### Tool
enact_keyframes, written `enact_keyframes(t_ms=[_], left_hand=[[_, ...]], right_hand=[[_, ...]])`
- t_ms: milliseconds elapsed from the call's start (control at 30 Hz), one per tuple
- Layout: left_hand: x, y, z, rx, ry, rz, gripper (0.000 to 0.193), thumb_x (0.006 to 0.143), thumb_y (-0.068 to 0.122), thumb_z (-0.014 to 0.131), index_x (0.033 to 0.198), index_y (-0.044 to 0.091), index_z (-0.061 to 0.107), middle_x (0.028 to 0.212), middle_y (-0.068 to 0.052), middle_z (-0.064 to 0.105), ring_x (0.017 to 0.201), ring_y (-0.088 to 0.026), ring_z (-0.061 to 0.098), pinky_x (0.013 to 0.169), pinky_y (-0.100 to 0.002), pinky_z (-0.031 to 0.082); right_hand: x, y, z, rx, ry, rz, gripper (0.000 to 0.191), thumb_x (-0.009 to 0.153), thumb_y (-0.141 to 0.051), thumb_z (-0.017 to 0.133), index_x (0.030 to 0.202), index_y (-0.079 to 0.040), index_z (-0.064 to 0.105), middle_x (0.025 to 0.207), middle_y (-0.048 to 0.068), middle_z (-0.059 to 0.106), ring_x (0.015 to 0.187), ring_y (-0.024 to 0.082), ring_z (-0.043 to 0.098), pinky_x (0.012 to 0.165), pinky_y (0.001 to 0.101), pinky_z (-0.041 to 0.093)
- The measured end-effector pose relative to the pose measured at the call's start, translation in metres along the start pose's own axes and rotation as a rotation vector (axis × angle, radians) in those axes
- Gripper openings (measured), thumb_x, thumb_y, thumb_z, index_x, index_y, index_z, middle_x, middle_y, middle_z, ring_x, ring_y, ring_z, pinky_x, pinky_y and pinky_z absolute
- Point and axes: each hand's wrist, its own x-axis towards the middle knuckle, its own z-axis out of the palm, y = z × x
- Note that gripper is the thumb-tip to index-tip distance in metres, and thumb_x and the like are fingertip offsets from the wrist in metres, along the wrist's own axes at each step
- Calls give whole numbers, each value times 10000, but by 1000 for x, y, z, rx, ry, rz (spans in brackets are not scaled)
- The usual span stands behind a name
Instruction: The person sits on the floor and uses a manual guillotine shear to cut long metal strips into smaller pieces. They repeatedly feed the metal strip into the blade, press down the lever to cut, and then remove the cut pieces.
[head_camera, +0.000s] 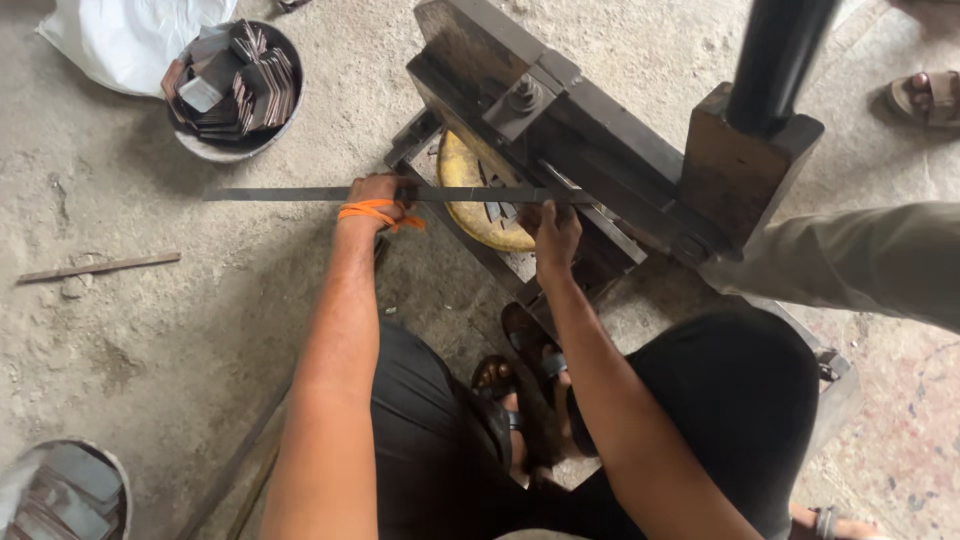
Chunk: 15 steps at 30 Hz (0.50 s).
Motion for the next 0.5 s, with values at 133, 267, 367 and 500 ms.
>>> enact_keyframes(t_ms=[133,267,367,500], left_hand=[[-7,-8,8,20,46,7,476,829,279,762,1301,310,713,1179,-77,732,1105,-327,670,921,-471,539],[-13,-13,17,20,66,53,498,822,253,756,1314,311,709,1195,-78,722,1107,-318,668,909,-461,542],[-14,-14,24,-53,0,4,516,816,242,749,1325,311,698,1191,-64,724,1096,-305,677,916,-446,545],[-17,-18,27,-84,-51,-33,517,819,242,745,1328,310,692,1174,-41,730,1087,-292,685,904,-440,553]], right_hand=[[-6,7,1,44,-33,-16,139,983,-42,663,1104,21,637,939,124,745,758,197,728,681,313,621],[-5,10,-3,1,30,-5,138,983,-56,693,1084,36,678,930,109,740,751,182,719,659,313,607],[-9,15,-9,12,48,-27,151,979,-57,703,1091,42,684,942,99,735,768,173,721,672,313,618],[-10,17,-5,16,85,12,170,962,-63,707,1094,40,676,952,101,749,780,177,736,678,312,628]])
